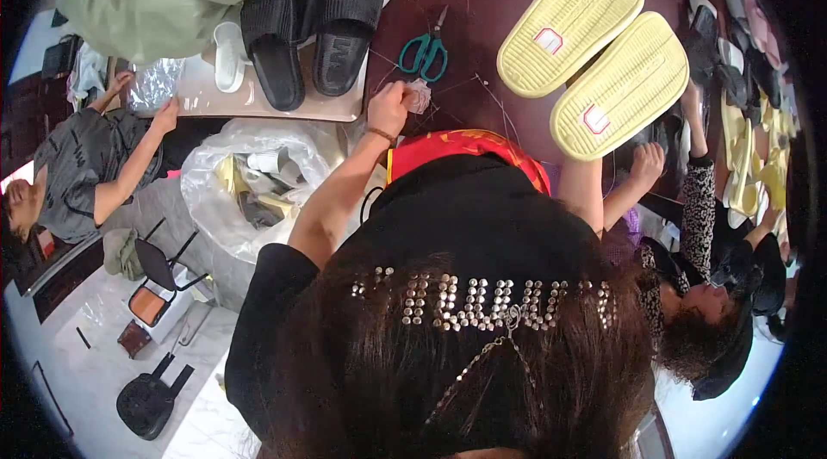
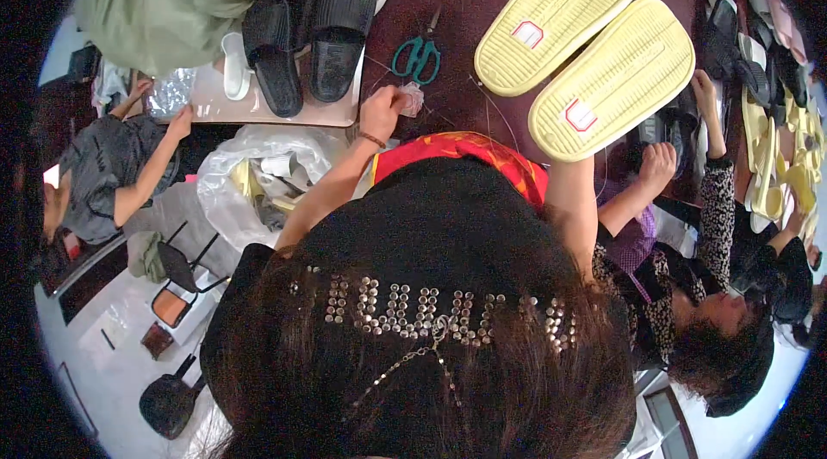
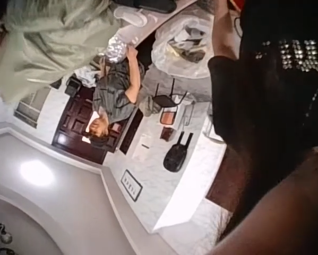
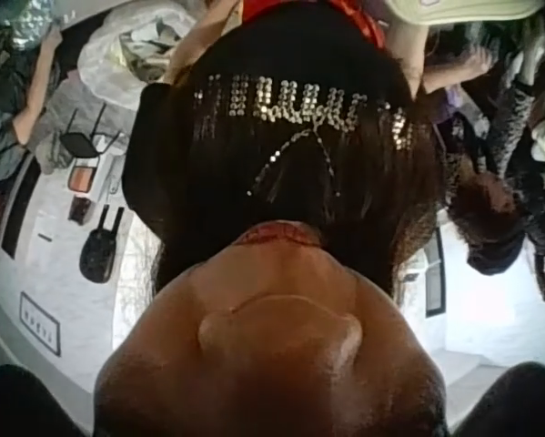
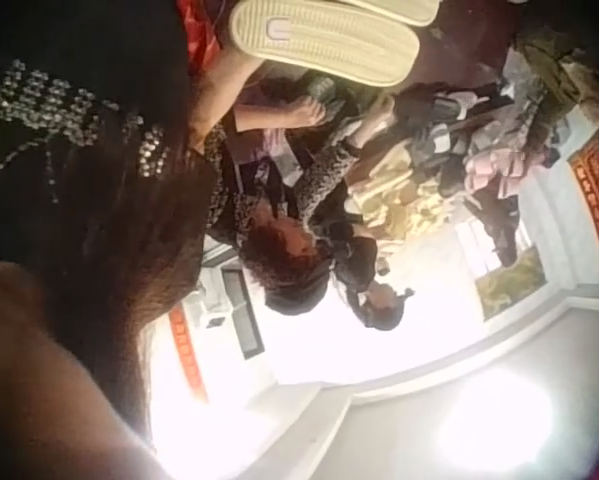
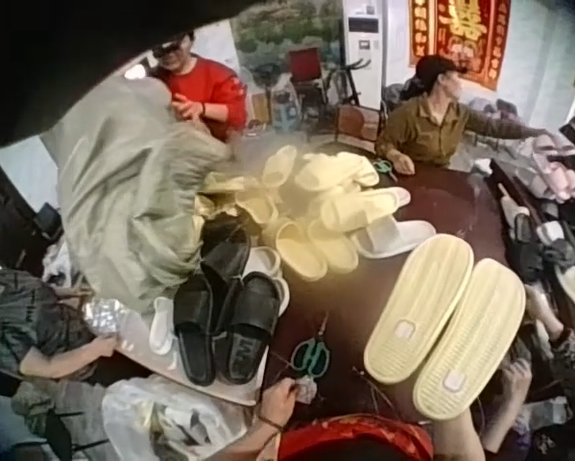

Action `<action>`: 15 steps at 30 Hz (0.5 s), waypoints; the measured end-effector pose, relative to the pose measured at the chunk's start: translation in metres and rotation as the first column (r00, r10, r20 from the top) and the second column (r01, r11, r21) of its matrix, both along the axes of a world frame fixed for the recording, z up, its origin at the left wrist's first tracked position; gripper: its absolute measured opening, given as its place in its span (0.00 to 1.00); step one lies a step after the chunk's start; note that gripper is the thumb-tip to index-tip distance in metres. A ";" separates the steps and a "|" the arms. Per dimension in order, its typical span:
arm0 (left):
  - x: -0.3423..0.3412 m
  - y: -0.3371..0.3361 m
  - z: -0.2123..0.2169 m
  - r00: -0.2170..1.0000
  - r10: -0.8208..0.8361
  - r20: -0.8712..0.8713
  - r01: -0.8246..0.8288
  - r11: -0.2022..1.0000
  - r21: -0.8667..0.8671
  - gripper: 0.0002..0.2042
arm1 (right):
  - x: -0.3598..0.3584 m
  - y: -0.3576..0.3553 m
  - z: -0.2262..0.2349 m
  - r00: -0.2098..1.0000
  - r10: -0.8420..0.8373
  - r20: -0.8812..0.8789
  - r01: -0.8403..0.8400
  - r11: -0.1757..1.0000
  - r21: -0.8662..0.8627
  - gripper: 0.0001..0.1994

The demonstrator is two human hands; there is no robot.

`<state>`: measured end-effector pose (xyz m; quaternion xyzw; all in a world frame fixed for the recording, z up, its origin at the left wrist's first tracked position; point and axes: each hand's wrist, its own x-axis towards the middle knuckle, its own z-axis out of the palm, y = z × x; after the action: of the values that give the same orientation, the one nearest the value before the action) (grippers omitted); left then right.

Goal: Cutting off loose threads or labels from pairs of slippers using scissors.

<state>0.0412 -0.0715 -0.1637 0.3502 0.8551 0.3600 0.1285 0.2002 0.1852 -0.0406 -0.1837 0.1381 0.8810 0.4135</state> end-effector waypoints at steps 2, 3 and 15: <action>-0.002 0.002 -0.001 0.995 -0.029 -0.096 0.023 0.998 -0.063 0.05 | 0.112 -0.025 0.038 1.000 -0.007 0.017 0.008 0.997 -0.073 0.25; -0.003 0.002 0.000 0.984 -0.073 -0.161 0.060 0.994 -0.087 0.05 | 0.108 -0.029 0.039 1.000 -0.020 0.024 0.023 0.994 -0.108 0.25; -0.001 -0.008 0.048 0.876 -0.314 -0.366 0.280 0.949 -0.144 0.04 | 0.013 -0.009 0.056 0.969 -0.193 0.157 0.244 0.860 -0.448 0.26</action>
<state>0.0406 -0.0792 -0.1157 0.5352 0.8143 0.2230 0.0271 0.2132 0.1759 0.0149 -0.3068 0.3423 0.7586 0.4618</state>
